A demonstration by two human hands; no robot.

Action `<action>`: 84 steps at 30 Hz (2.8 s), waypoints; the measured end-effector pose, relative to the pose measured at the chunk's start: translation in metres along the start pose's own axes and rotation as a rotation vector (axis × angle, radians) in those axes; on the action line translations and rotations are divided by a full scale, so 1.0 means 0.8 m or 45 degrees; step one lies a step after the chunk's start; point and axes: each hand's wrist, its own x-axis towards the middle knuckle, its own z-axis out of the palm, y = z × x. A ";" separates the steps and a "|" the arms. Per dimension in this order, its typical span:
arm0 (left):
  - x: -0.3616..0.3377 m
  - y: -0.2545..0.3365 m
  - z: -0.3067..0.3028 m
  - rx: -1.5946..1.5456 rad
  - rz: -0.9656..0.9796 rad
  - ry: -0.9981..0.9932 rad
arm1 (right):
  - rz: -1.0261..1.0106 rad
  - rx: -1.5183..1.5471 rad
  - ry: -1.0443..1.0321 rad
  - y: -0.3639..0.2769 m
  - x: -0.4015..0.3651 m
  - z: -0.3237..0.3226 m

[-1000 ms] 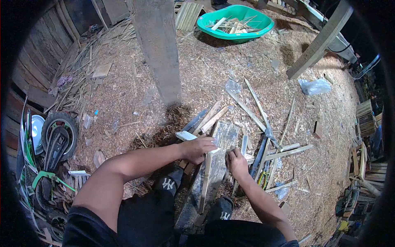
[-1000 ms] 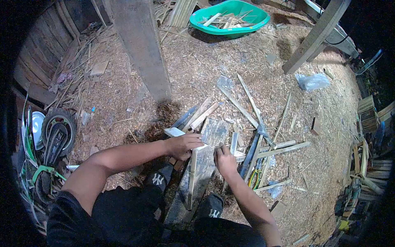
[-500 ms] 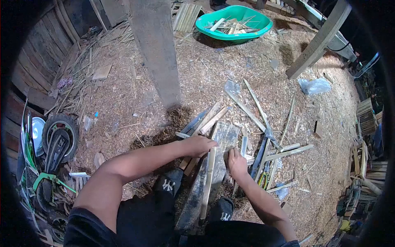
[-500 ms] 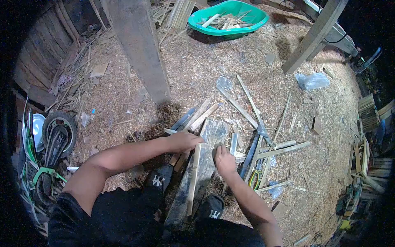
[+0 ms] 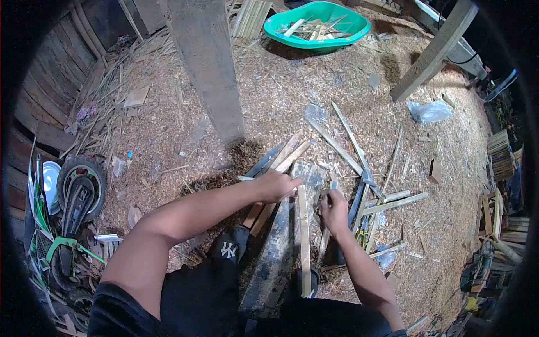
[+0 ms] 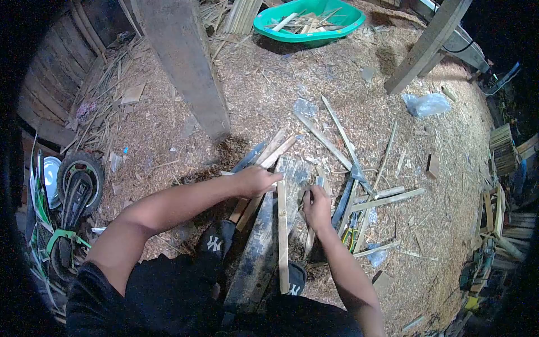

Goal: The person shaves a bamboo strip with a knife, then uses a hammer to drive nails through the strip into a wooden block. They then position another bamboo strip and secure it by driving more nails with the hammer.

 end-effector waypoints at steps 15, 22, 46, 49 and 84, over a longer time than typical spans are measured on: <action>0.010 0.016 0.003 0.200 -0.088 -0.029 | 0.101 0.209 0.054 -0.069 0.025 -0.022; 0.014 0.008 0.013 0.160 -0.043 0.018 | -0.095 0.263 0.071 -0.074 0.020 -0.011; 0.009 0.023 0.005 0.095 -0.122 -0.123 | 0.116 0.317 0.046 -0.057 0.013 -0.004; 0.009 0.027 0.001 0.089 -0.137 -0.114 | 0.123 0.321 0.041 -0.064 0.014 -0.008; 0.009 0.028 -0.004 0.075 -0.152 -0.097 | 0.034 0.364 0.104 -0.068 0.017 -0.007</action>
